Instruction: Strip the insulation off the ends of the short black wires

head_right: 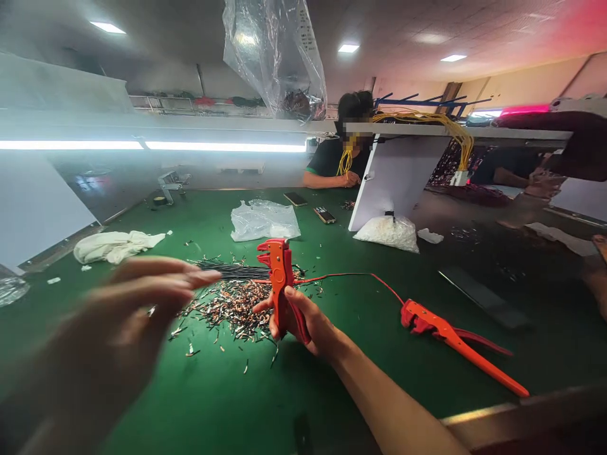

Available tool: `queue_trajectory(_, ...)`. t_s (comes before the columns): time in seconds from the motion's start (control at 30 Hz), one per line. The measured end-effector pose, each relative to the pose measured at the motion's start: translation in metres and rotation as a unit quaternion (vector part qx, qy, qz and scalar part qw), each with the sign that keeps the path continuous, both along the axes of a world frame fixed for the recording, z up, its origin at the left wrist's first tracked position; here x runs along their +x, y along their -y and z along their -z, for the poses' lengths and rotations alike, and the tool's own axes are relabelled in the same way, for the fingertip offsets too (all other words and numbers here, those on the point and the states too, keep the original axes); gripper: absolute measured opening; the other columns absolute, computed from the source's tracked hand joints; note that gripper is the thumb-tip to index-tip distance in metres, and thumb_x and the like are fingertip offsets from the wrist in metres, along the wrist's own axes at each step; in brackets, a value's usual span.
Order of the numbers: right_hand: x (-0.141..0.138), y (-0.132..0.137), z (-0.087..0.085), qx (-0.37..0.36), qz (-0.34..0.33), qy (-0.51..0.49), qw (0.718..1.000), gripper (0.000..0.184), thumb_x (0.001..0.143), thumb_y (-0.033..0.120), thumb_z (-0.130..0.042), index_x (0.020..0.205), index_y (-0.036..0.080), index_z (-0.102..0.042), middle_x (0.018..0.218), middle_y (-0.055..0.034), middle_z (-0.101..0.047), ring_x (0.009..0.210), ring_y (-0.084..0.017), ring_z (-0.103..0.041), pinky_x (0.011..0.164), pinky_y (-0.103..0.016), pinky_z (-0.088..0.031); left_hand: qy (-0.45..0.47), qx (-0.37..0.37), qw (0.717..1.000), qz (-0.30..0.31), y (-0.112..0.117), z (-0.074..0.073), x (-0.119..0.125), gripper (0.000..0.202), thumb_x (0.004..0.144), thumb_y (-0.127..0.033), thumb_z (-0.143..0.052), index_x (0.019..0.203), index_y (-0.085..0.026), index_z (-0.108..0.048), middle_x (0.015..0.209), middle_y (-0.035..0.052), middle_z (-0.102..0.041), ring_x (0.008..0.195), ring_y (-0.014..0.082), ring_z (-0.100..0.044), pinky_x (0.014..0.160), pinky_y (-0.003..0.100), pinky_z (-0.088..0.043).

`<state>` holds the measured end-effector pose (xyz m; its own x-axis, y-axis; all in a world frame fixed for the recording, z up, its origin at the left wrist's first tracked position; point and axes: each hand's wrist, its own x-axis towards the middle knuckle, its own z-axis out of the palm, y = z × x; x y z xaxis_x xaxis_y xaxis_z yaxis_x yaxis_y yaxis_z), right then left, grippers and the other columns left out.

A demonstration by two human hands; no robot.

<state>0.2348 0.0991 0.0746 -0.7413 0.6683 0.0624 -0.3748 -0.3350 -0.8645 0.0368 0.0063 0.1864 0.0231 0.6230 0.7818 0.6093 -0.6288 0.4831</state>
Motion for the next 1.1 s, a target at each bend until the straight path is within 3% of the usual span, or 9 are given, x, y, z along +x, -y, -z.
queue_trajectory(0.07, -0.001, 0.0, -0.001, -0.014, -0.009, -0.014, 1.0, 0.049, 0.094, 0.059, -0.035, 0.095, 0.017, -0.062, 0.078, -0.0063, -0.066, 0.059, -0.017, -0.056, 0.063, -0.031, -0.044, -0.135, 0.086, 0.986, 0.036, -0.004, 0.023, 0.011, 0.028, 0.086, -0.004, -0.057, 0.099, -0.029, -0.062, 0.094, -0.0036, -0.074, 0.088, 0.0148, -0.066, 0.075, 0.031, -0.057)
queue_trajectory(0.27, 0.007, -0.002, -0.003, -0.039, -0.03, -0.014, 0.999, 0.048, 0.091, 0.06, -0.038, 0.095, 0.018, -0.061, 0.083, -0.0075, -0.067, 0.056, -0.015, -0.054, 0.063, -0.03, -0.043, -0.304, 0.033, 0.95, 0.071, -0.009, 0.086, 0.02, 0.02, 0.094, -0.008, -0.044, 0.094, -0.019, -0.061, 0.095, 0.0034, -0.077, 0.093, 0.0211, -0.067, 0.076, 0.035, -0.058)
queue_trajectory(0.4, 0.005, -0.001, 0.002, -0.039, -0.057, 0.002, 0.998, 0.047, 0.089, 0.058, -0.045, 0.093, 0.014, -0.063, 0.077, -0.0072, -0.065, 0.054, -0.014, -0.051, 0.061, -0.028, -0.04, -0.36, 0.029, 0.928, 0.089, -0.004, 0.087, 0.018, 0.016, 0.095, -0.011, -0.047, 0.094, -0.017, -0.061, 0.089, 0.0046, -0.075, 0.099, 0.0235, -0.066, 0.077, 0.035, -0.058)
queue_trajectory(0.63, 0.001, 0.001, -0.001, 0.0, -0.008, -0.016, 1.0, 0.046, 0.091, 0.054, -0.039, 0.103, 0.016, -0.062, 0.089, -0.01, -0.067, 0.059, -0.016, -0.049, 0.063, -0.031, -0.042, -0.435, 0.081, 0.892, 0.085, -0.005, 0.089, 0.016, 0.017, 0.089, -0.003, -0.049, 0.095, -0.014, -0.061, 0.078, 0.0055, -0.071, 0.077, 0.0198, -0.066, 0.064, 0.032, -0.055)
queue_trajectory(0.7, 0.003, 0.002, -0.004, 0.02, 0.013, -0.018, 1.0, 0.046, 0.091, 0.054, -0.04, 0.104, 0.016, -0.062, 0.087, -0.0091, -0.066, 0.06, -0.016, -0.048, 0.064, -0.031, -0.041, -0.399, 0.043, 0.912, 0.082, -0.003, 0.097, 0.018, 0.018, 0.09, -0.006, -0.048, 0.103, -0.014, -0.058, 0.075, 0.005, -0.068, 0.068, 0.0189, -0.063, 0.058, 0.031, -0.052)
queue_trajectory(0.8, 0.007, 0.002, -0.009, 0.053, 0.031, -0.01, 0.998, 0.048, 0.089, 0.056, -0.044, 0.105, 0.015, -0.063, 0.077, -0.0063, -0.063, 0.062, -0.017, -0.048, 0.066, -0.031, -0.039, -0.212, -0.087, 0.972, 0.045, 0.001, 0.103, 0.024, 0.016, 0.093, -0.024, -0.05, 0.107, -0.017, -0.054, 0.075, 0.0046, -0.066, 0.061, 0.0171, -0.059, 0.052, 0.029, -0.047)
queue_trajectory(0.87, 0.008, 0.002, -0.01, 0.069, 0.029, 0.001, 0.997, 0.05, 0.087, 0.057, -0.046, 0.106, 0.014, -0.064, 0.074, -0.0056, -0.062, 0.062, -0.018, -0.048, 0.068, -0.032, -0.038, -0.103, -0.204, 0.973, 0.034, 0.002, 0.101, 0.031, 0.02, 0.093, -0.036, -0.051, 0.102, -0.02, -0.057, 0.079, 0.0052, -0.066, 0.066, 0.0172, -0.061, 0.054, 0.028, -0.046)
queue_trajectory(0.97, 0.009, 0.001, -0.009, 0.076, 0.022, 0.018, 0.997, 0.051, 0.088, 0.056, -0.046, 0.11, 0.014, -0.063, 0.072, -0.0039, -0.06, 0.061, -0.017, -0.047, 0.066, -0.032, -0.038, -0.014, -0.388, 0.919, 0.065, -0.003, 0.094, 0.041, 0.031, 0.09, -0.046, -0.052, 0.077, -0.02, -0.062, 0.072, 0.0034, -0.064, 0.065, 0.0163, -0.057, 0.056, 0.026, -0.041)
queue_trajectory(1.1, 0.009, 0.0, -0.007, 0.086, 0.021, 0.032, 0.996, 0.051, 0.088, 0.055, -0.046, 0.113, 0.014, -0.063, 0.066, -0.0012, -0.056, 0.059, -0.017, -0.046, 0.062, -0.03, -0.037, 0.183, -0.575, 0.769, 0.211, -0.012, 0.093, 0.042, 0.041, 0.087, -0.056, -0.048, 0.077, -0.018, -0.061, 0.056, 0.0013, -0.06, 0.049, 0.0127, -0.05, 0.047, 0.022, -0.035)
